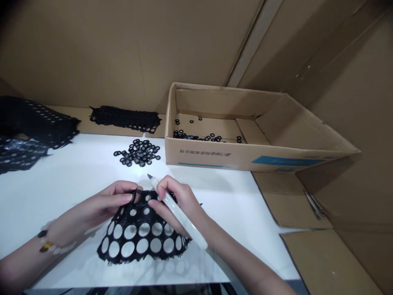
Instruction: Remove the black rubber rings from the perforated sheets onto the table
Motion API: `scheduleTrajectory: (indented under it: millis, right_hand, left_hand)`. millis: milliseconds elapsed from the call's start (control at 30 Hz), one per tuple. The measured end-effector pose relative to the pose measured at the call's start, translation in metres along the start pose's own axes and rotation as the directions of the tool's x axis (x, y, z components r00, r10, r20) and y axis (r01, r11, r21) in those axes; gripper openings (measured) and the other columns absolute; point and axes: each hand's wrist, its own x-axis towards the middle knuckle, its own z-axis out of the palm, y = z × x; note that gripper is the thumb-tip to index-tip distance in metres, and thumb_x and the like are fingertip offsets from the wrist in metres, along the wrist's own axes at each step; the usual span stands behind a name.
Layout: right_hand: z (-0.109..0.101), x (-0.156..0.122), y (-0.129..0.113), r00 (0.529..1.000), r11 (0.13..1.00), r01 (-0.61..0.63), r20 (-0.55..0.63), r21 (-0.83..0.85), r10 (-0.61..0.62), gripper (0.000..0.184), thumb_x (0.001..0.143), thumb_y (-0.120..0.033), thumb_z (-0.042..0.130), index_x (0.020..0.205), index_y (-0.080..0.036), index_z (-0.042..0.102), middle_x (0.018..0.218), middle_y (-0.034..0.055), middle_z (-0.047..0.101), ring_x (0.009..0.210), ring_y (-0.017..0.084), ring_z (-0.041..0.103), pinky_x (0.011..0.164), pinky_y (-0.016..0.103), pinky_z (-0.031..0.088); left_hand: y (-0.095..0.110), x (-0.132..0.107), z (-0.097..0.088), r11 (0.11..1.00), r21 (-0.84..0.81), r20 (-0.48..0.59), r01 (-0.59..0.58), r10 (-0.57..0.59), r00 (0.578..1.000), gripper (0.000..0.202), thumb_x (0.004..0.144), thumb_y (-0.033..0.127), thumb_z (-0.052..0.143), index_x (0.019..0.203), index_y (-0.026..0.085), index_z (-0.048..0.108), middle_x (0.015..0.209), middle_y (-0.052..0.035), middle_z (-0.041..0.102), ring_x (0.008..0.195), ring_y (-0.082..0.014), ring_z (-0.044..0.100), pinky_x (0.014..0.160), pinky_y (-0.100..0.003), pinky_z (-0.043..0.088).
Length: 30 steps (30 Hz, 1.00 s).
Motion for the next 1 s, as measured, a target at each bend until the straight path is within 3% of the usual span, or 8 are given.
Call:
scheduleTrajectory:
  millis: [67, 133, 233, 333, 433, 667, 800, 1000]
  right_hand:
    - [0.000, 0.000, 0.003, 0.999, 0.997, 0.042, -0.012, -0.069, -0.043, 0.025, 0.081, -0.022, 0.061, 0.073, -0.022, 0.038, 0.066, -0.0043, 0.051, 0.055, 0.010, 0.043, 0.053, 0.020, 0.035]
    - [0.000, 0.000, 0.006, 0.986, 0.976, 0.142, -0.064, -0.168, -0.154, 0.023, 0.082, -0.019, 0.060, 0.076, -0.022, 0.039, 0.083, 0.0013, 0.061, 0.073, 0.015, 0.055, 0.066, 0.024, 0.043]
    - [0.003, -0.002, 0.008, 0.949, 0.938, 0.242, -0.142, -0.246, -0.282, 0.025, 0.081, -0.019, 0.064, 0.078, -0.023, 0.039, 0.091, 0.0041, 0.062, 0.087, 0.019, 0.059, 0.077, 0.030, 0.045]
    - [0.008, -0.005, 0.009, 0.966, 0.960, 0.196, -0.129, -0.201, -0.224, 0.029, 0.079, -0.021, 0.068, 0.078, -0.023, 0.039, 0.083, 0.0004, 0.060, 0.072, 0.015, 0.058, 0.067, 0.026, 0.046]
    - [0.012, -0.007, 0.010, 0.988, 0.980, 0.096, -0.102, -0.176, -0.115, 0.031, 0.078, -0.018, 0.068, 0.077, -0.023, 0.038, 0.082, -0.0013, 0.061, 0.068, 0.013, 0.058, 0.064, 0.024, 0.044]
    - [0.016, -0.006, 0.012, 0.995, 0.990, -0.033, -0.094, -0.136, 0.021, 0.028, 0.077, -0.015, 0.068, 0.077, -0.023, 0.041, 0.079, -0.0039, 0.059, 0.066, 0.011, 0.055, 0.063, 0.022, 0.042]
    - [0.022, -0.008, 0.012, 0.990, 0.985, -0.061, -0.138, -0.164, 0.039, 0.029, 0.075, -0.011, 0.068, 0.075, -0.022, 0.041, 0.076, -0.0045, 0.058, 0.065, 0.011, 0.054, 0.063, 0.022, 0.041]
    - [0.023, -0.008, 0.013, 0.996, 0.989, -0.046, -0.082, -0.142, 0.035, 0.028, 0.077, -0.012, 0.065, 0.075, -0.022, 0.040, 0.078, -0.0034, 0.060, 0.065, 0.011, 0.054, 0.062, 0.022, 0.041]
  left_hand:
    - [0.002, 0.001, 0.002, 1.000, 0.020, -0.012, -0.013, 0.014, 1.000, 0.029, 0.076, 0.031, 0.072, 0.103, 0.022, 0.066, 0.099, -0.0022, 0.068, 0.091, -0.0178, 0.062, 0.077, -0.026, 0.049]
    - [0.006, 0.003, 0.006, 0.997, 0.063, -0.023, -0.040, 0.042, 0.999, 0.030, 0.075, 0.032, 0.072, 0.102, 0.021, 0.067, 0.097, -0.0031, 0.069, 0.087, -0.0185, 0.063, 0.075, -0.026, 0.049]
    - [0.010, 0.009, 0.013, 0.963, 0.238, -0.002, -0.125, 0.129, 0.992, 0.024, 0.077, 0.034, 0.069, 0.094, 0.018, 0.070, 0.087, -0.0029, 0.070, 0.081, -0.0179, 0.062, 0.071, -0.025, 0.048]
    - [0.012, 0.012, 0.018, 0.883, 0.421, 0.088, -0.210, 0.191, 0.978, 0.021, 0.083, 0.034, 0.062, 0.091, 0.017, 0.071, 0.088, -0.0032, 0.070, 0.083, -0.0178, 0.061, 0.074, -0.025, 0.046]
    - [0.012, 0.011, 0.020, 0.836, 0.490, 0.154, -0.247, 0.196, 0.968, 0.023, 0.089, 0.033, 0.054, 0.092, 0.018, 0.071, 0.091, -0.0023, 0.070, 0.088, -0.0179, 0.060, 0.078, -0.025, 0.044]
    - [0.007, 0.013, 0.019, 0.756, 0.605, 0.099, -0.249, 0.239, 0.966, 0.029, 0.090, 0.037, 0.051, 0.084, 0.017, 0.070, 0.082, -0.0016, 0.068, 0.078, -0.0158, 0.057, 0.069, -0.023, 0.041]
    - [0.002, 0.015, 0.021, 0.727, 0.639, 0.043, -0.250, 0.291, 0.956, 0.030, 0.088, 0.036, 0.052, 0.075, 0.014, 0.068, 0.074, -0.0019, 0.066, 0.071, -0.0146, 0.055, 0.066, -0.023, 0.040]
    - [-0.005, 0.016, 0.021, 0.705, 0.668, 0.018, -0.238, 0.304, 0.953, 0.028, 0.087, 0.032, 0.051, 0.073, 0.014, 0.066, 0.070, -0.0016, 0.063, 0.069, -0.0139, 0.052, 0.063, -0.023, 0.038]
